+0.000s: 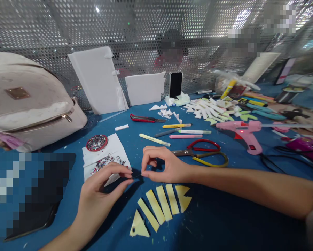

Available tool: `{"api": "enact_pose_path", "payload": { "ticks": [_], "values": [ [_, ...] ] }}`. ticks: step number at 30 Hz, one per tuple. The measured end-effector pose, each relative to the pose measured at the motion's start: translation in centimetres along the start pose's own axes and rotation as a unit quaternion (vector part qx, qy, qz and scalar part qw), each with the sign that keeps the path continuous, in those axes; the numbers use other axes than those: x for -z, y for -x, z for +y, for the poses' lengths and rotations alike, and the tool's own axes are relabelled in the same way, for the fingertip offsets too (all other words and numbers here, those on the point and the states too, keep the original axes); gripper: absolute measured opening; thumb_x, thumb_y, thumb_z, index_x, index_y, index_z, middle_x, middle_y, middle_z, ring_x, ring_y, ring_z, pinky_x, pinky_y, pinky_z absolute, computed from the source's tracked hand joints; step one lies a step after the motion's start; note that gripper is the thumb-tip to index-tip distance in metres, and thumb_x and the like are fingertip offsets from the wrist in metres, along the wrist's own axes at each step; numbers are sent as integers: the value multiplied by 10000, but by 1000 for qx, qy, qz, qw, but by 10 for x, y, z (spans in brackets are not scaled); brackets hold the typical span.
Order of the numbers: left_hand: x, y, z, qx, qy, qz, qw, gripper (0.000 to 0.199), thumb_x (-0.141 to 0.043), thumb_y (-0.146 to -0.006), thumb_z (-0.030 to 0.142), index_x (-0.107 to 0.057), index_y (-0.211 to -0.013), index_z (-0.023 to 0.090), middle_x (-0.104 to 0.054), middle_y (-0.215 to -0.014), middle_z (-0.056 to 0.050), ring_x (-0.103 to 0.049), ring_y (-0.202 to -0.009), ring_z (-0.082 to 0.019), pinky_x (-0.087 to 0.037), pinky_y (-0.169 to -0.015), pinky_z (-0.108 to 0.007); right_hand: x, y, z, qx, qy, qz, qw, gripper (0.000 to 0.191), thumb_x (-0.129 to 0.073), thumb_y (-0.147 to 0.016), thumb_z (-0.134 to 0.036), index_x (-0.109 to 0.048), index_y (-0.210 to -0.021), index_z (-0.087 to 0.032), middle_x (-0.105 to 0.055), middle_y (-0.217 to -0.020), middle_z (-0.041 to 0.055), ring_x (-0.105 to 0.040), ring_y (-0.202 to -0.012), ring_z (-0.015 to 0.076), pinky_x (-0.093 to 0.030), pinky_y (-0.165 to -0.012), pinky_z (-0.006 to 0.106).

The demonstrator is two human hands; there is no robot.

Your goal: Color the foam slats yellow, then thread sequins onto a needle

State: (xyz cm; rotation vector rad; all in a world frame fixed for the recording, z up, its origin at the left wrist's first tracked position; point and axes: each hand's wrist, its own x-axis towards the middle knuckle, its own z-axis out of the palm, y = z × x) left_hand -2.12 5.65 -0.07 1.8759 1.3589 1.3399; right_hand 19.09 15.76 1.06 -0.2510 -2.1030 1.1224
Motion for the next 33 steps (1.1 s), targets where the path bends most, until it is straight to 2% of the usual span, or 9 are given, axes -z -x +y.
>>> {"api": "enact_pose_path", "payload": {
  "ticks": [12, 22, 33],
  "values": [
    [-1, 0, -1, -6, -1, 8, 1000, 148, -748, -864, 143, -729, -960, 254, -738, -891, 12, -690, -845, -155, -563, -787, -247, 0, 0, 1, 0, 9, -6, 1000, 85, -694, -866, -155, -644, -797, -156, -460, -701, -38, -443, -668, 107, -367, -628, 244],
    [1, 1, -1, -23, -19, -16, 999, 183, -720, -893, 119, -706, -979, 280, -734, -920, 39, -689, -883, -131, -535, -827, -223, 0, 0, 1, 4, 8, -9, 1000, 73, -706, -854, -134, -657, -802, -146, -452, -699, -38, -444, -669, 104, -363, -622, 240],
    [-2, -1, 8, -120, -98, -29, 987, 182, -728, -891, 107, -695, -987, 258, -749, -895, 23, -700, -837, -153, -538, -832, -261, -2, 2, 1, 18, 19, -36, 999, 81, -720, -852, -150, -666, -792, -146, -458, -698, -36, -444, -666, 103, -372, -624, 229]
  ]
}}
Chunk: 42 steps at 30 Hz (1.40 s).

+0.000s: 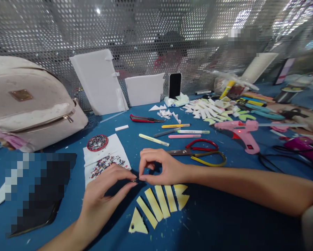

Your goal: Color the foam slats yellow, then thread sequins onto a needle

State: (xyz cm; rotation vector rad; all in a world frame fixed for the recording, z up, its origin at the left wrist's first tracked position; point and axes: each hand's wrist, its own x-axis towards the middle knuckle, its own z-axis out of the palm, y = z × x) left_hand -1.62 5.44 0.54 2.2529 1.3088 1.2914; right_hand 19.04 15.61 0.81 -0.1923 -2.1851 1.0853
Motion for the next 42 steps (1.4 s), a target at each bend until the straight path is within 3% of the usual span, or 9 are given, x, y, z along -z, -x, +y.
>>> {"api": "enact_pose_path", "payload": {
  "ticks": [10, 16, 24, 31, 35, 42],
  "values": [
    [-1, -3, 5, -11, 3, -20, 1000, 90, -716, -895, 140, -699, -864, 223, -730, -780, -1, -682, -700, -154, -536, -655, -248, -1, 0, 1, 15, 21, -50, 998, 93, -711, -880, -188, -658, -811, -156, -481, -700, -33, -480, -695, 114, -396, -684, 237],
    [-2, -2, 4, -44, -4, -46, 998, 104, -711, -907, 123, -667, -880, 213, -699, -771, 9, -655, -691, -133, -510, -646, -225, -1, 1, 3, 6, 19, -90, 996, 138, -718, -905, -256, -654, -841, -152, -462, -688, -42, -486, -711, 110, -391, -703, 225],
    [-6, -1, 4, -86, -82, -25, 993, 200, -711, -925, 225, -578, -777, 214, -647, -668, 36, -599, -575, -123, -440, -577, -241, -2, 2, 4, -31, 32, -146, 988, 265, -658, -952, -388, -609, -832, -156, -397, -672, -60, -404, -609, 82, -323, -611, 202],
    [-5, -1, 3, -87, -87, -19, 992, 202, -724, -922, 238, -568, -796, 217, -650, -677, 47, -604, -572, -120, -440, -595, -247, -1, 0, 2, -16, 64, -176, 982, 251, -592, -979, -325, -554, -782, -173, -465, -682, -34, -467, -684, 110, -335, -643, 216],
    [-5, -1, 4, -80, -76, -21, 994, 162, -722, -926, 237, -593, -831, 217, -679, -702, 49, -632, -595, -118, -459, -623, -242, -1, -1, 1, -4, 58, -181, 982, 259, -567, -988, -299, -516, -764, -180, -447, -679, -37, -467, -692, 112, -339, -655, 217],
    [-2, -1, 4, -40, -61, -21, 997, 94, -751, -905, 247, -661, -929, 234, -727, -747, 61, -663, -634, -123, -467, -649, -240, -2, 1, 1, 0, 76, -127, 989, 221, -609, -954, -289, -554, -770, -180, -462, -664, -35, -475, -673, 112, -334, -636, 211]
  ]
}}
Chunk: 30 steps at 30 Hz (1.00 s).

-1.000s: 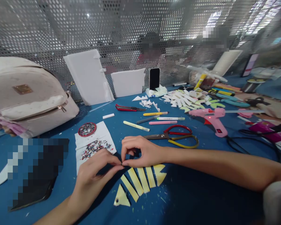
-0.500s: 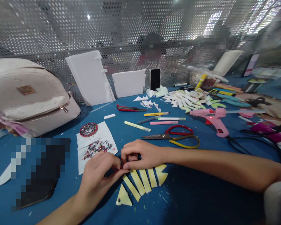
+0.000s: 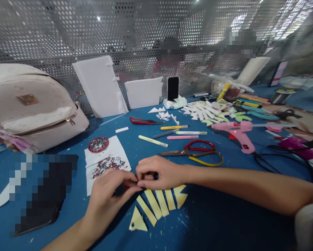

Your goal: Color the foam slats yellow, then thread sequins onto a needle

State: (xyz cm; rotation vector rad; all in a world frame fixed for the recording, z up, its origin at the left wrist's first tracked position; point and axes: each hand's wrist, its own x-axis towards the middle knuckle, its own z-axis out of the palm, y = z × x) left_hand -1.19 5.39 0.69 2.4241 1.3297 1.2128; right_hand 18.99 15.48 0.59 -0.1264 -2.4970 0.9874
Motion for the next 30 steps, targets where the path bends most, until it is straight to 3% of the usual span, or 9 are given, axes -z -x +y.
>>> {"api": "enact_pose_path", "payload": {
  "ticks": [6, 12, 15, 18, 22, 30],
  "values": [
    [-2, 0, -5, 25, 21, -15, 999, 60, -752, -905, 245, -695, -919, 232, -742, -761, 54, -672, -667, -130, -467, -670, -248, -3, 2, 1, -15, -20, 43, 999, 103, -590, -882, -154, -581, -782, -172, -440, -648, -56, -431, -601, 74, -336, -611, 187],
    [-1, -1, -10, -38, 43, -38, 998, 70, -690, -953, 204, -742, -921, 238, -682, -750, 29, -621, -673, -125, -437, -641, -251, -4, 4, 4, -48, -69, 80, 993, 148, -595, -920, -210, -565, -782, -164, -393, -618, -69, -345, -547, 63, -306, -559, 194],
    [0, 1, -5, -92, 22, -25, 995, 90, -682, -955, 180, -749, -922, 230, -685, -876, -13, -627, -806, -150, -462, -721, -269, -3, 3, 5, -64, -89, 93, 990, 143, -601, -934, -233, -586, -813, -158, -416, -619, -67, -346, -539, 62, -292, -538, 193],
    [-1, 3, -1, -141, -13, -6, 990, 137, -653, -971, 158, -759, -961, 244, -711, -1097, -43, -620, -1061, -195, -478, -907, -320, -2, 2, 5, -71, -98, 110, 987, 166, -617, -940, -258, -604, -813, -154, -447, -632, -61, -353, -548, 64, -286, -534, 196],
    [-3, 7, -5, -203, 14, -71, 977, 172, -599, -994, 108, -720, -1078, 196, -741, -1249, -68, -586, -1284, -232, -463, -1041, -384, -1, 1, 4, -85, -114, 131, 981, 174, -615, -948, -262, -607, -813, -152, -480, -662, -52, -377, -574, 69, -307, -551, 199],
    [-4, 11, -12, -189, 130, -142, 963, 218, -574, -987, 57, -671, -1163, 143, -777, -1098, -97, -703, -1041, -203, -548, -870, -337, 0, -3, 5, -136, -161, 174, 962, 198, -603, -955, -274, -570, -798, -157, -496, -699, -37, -406, -607, 83, -320, -554, 207]
  ]
}}
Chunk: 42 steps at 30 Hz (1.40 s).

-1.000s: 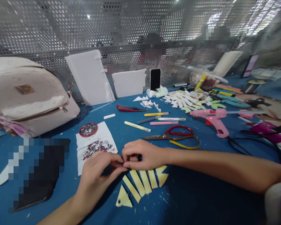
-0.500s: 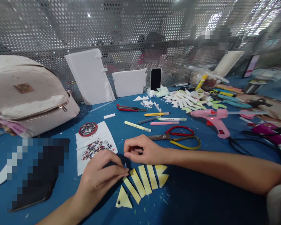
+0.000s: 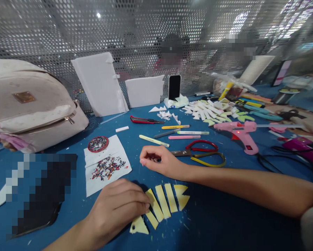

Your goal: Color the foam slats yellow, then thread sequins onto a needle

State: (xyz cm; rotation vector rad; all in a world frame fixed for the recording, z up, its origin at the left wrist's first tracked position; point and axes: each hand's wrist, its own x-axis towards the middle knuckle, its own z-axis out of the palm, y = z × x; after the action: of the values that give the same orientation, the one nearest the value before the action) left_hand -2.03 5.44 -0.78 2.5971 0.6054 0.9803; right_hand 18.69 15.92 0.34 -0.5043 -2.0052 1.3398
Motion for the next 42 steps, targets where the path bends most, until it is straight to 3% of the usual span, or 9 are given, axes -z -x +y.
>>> {"api": "enact_pose_path", "payload": {
  "ticks": [12, 19, 29, 36, 42],
  "values": [
    [0, -2, 1, -13, 9, 6, 1000, 212, -562, -989, 54, -684, -1150, 119, -778, -1085, -113, -699, -930, -196, -521, -788, -335, 1, -2, 3, -17, -49, 47, 998, 139, -591, -971, -283, -556, -898, -170, -488, -804, -25, -436, -649, 81, -365, -592, 211],
    [-2, 0, -2, -4, 11, 10, 1000, 212, -553, -999, 66, -676, -1153, 142, -783, -1075, -103, -710, -875, -188, -493, -737, -332, 3, -2, 4, -40, -96, 81, 991, 165, -556, -1001, -345, -511, -952, -194, -455, -685, -58, -437, -582, 86, -360, -523, 200],
    [1, 2, 0, 18, 4, -6, 1000, 221, -524, -1016, 96, -673, -1162, 169, -786, -1077, -95, -723, -878, -191, -519, -748, -338, 4, -2, 3, -50, -114, 100, 987, 222, -581, -991, -396, -510, -943, -191, -471, -700, -55, -442, -573, 79, -362, -512, 204],
    [3, -4, 2, 29, -9, 14, 999, 206, -516, -1032, 135, -685, -1136, 192, -799, -1040, -79, -731, -834, -179, -531, -725, -319, 4, -3, 4, -47, -113, 108, 987, 243, -578, -993, -413, -516, -930, -186, -482, -711, -50, -452, -567, 75, -345, -492, 202],
    [6, -10, 5, 31, -15, 18, 999, 215, -484, -1048, 159, -698, -1075, 168, -798, -1007, -93, -736, -836, -191, -523, -714, -322, 5, -4, 10, -21, -127, 101, 987, 215, -557, -1014, -387, -524, -942, -187, -582, -803, -14, -561, -636, 86, -392, -515, 199]
  ]
}}
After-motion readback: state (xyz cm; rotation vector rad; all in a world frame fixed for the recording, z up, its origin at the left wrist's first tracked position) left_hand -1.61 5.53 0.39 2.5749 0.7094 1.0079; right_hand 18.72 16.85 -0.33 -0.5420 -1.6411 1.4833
